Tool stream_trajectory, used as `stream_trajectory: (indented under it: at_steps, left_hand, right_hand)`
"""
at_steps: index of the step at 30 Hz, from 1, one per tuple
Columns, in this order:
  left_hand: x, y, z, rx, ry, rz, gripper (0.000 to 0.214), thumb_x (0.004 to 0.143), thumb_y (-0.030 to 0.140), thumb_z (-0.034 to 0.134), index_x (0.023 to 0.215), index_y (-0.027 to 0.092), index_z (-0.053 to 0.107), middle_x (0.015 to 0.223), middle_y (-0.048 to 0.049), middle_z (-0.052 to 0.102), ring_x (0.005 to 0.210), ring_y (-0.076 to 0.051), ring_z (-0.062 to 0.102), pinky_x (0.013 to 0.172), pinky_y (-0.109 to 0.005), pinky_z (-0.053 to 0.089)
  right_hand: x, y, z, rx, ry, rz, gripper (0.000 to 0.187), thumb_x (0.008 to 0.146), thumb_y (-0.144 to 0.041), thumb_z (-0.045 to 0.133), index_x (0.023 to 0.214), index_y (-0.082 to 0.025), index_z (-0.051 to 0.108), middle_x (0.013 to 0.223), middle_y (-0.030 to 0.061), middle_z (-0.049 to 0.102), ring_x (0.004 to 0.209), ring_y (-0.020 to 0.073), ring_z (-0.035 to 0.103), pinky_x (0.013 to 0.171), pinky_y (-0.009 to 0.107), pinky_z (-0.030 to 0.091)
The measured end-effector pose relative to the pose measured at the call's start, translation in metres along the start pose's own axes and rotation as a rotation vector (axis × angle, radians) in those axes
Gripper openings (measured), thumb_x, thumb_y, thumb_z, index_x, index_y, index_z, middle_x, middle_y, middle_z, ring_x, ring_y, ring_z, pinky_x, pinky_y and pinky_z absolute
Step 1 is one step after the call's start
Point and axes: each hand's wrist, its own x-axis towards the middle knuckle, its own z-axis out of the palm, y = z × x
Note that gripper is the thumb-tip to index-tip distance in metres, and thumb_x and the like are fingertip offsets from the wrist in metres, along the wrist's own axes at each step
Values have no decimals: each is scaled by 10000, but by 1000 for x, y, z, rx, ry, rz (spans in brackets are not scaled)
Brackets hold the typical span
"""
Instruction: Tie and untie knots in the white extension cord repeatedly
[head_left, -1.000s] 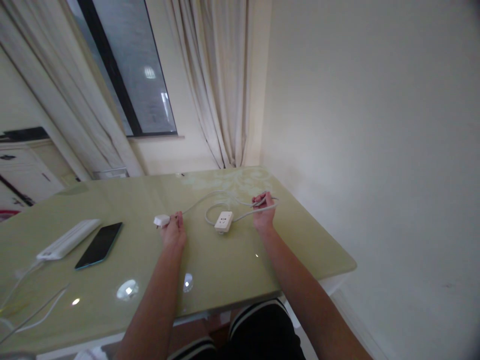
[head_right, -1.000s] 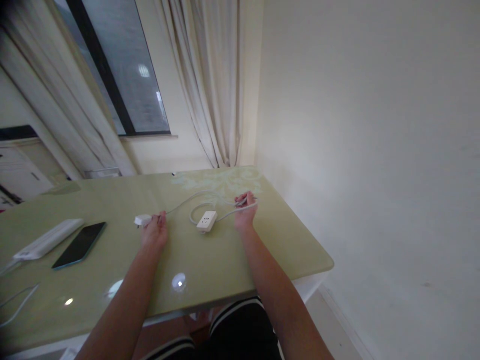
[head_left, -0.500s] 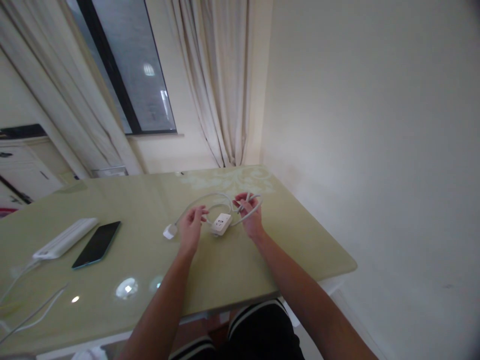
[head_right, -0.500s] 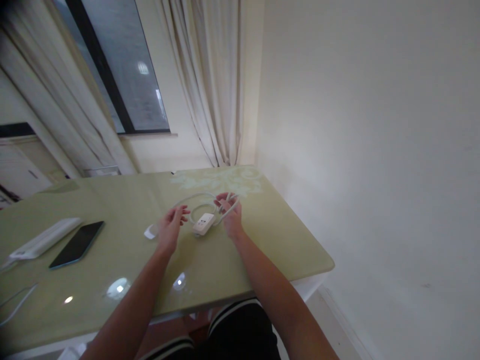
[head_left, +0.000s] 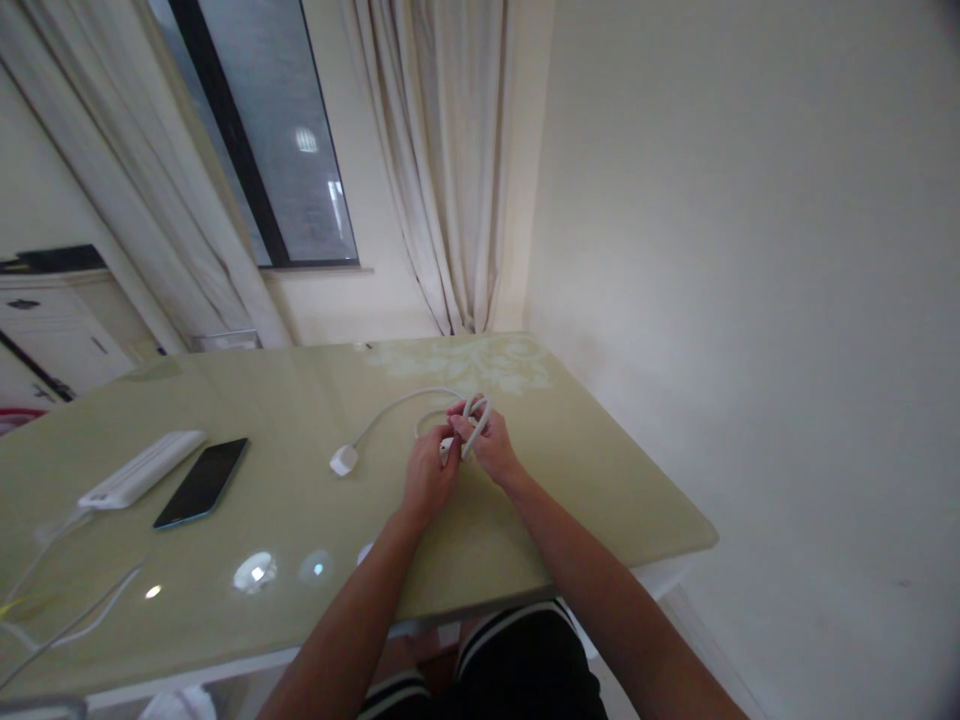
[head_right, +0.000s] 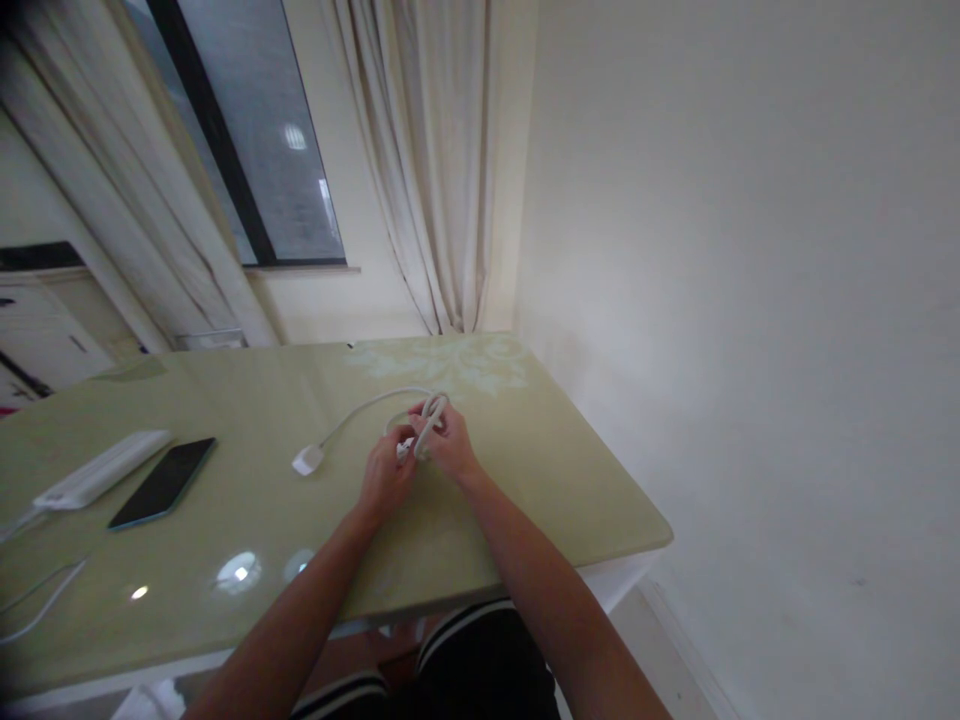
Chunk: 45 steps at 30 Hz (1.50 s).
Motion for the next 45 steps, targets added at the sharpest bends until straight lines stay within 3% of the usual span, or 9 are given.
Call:
stream_trajectory:
  at_steps: [6,12,19,26,29,33,38,41,45]
  left_hand:
    - [2,2,-3,-144,65,-81,184,947,293,555,1090,191,610,987,-93,729,886,-217,694,801,-334,546]
    - [7,3,-5,-163,104,-136,227,949,344,555,1105,183,590,978,-87,714,852,-204,677,774,-327,535]
    - [19,-21,-2,52,131,-178,280,992,288,415,1135,147,609,1048,-130,702,974,-248,664,906,-404,519]
    - [23,-37,-9,285,161,-160,278,1020,269,379,1141,175,610,1080,-117,691,1037,-253,653,944,-391,514]
    - [22,-43,-11,424,126,-151,310,1036,251,347,1166,149,609,1096,-142,686,1066,-273,641,954,-412,503]
    - [20,-45,-16,572,35,-127,294,1048,230,352,1153,155,616,1090,-131,680,1041,-265,629,920,-389,494]
    - [19,-35,-20,664,-32,-39,251,1038,209,414,1176,185,623,1113,-116,671,1060,-266,614,925,-375,475]
    - [18,-29,-20,668,-8,22,252,1027,177,430,1188,199,623,1093,-112,661,1042,-251,614,939,-355,468]
    - [15,-29,-24,665,35,52,251,1000,140,468,1202,191,609,1082,-113,650,1030,-249,611,932,-345,476]
  right_hand:
    - [-5,-2,7,-375,3,-169,104,850,-353,726,820,-254,735,860,37,706,795,182,636,836,306,533]
    - [-6,-4,9,-482,84,-187,306,914,-457,660,693,-250,622,724,31,622,732,178,568,832,295,475]
    - [3,-14,2,59,138,18,477,925,-640,569,720,-209,554,629,-4,569,574,133,551,604,262,470]
    - [22,-34,-41,335,-84,466,301,705,-431,767,737,-153,656,534,-81,393,437,51,330,435,208,293]
    - [21,-43,-62,86,-212,505,342,730,-418,753,888,-114,746,534,-87,395,440,39,286,437,201,243]
    - [7,-54,-78,-523,-394,407,262,781,-310,711,953,-119,764,550,-45,541,467,78,463,491,210,348]
    - [-16,-73,-88,-933,-314,328,226,771,-162,624,952,-128,754,547,-27,582,488,99,523,531,217,373]
    - [-29,-84,-95,-794,-262,382,225,803,-261,637,959,-136,740,538,-40,533,466,98,476,499,219,357]
    - [-57,-88,-98,-247,-347,525,307,799,-435,725,925,-156,705,579,-61,483,459,62,379,510,216,367]
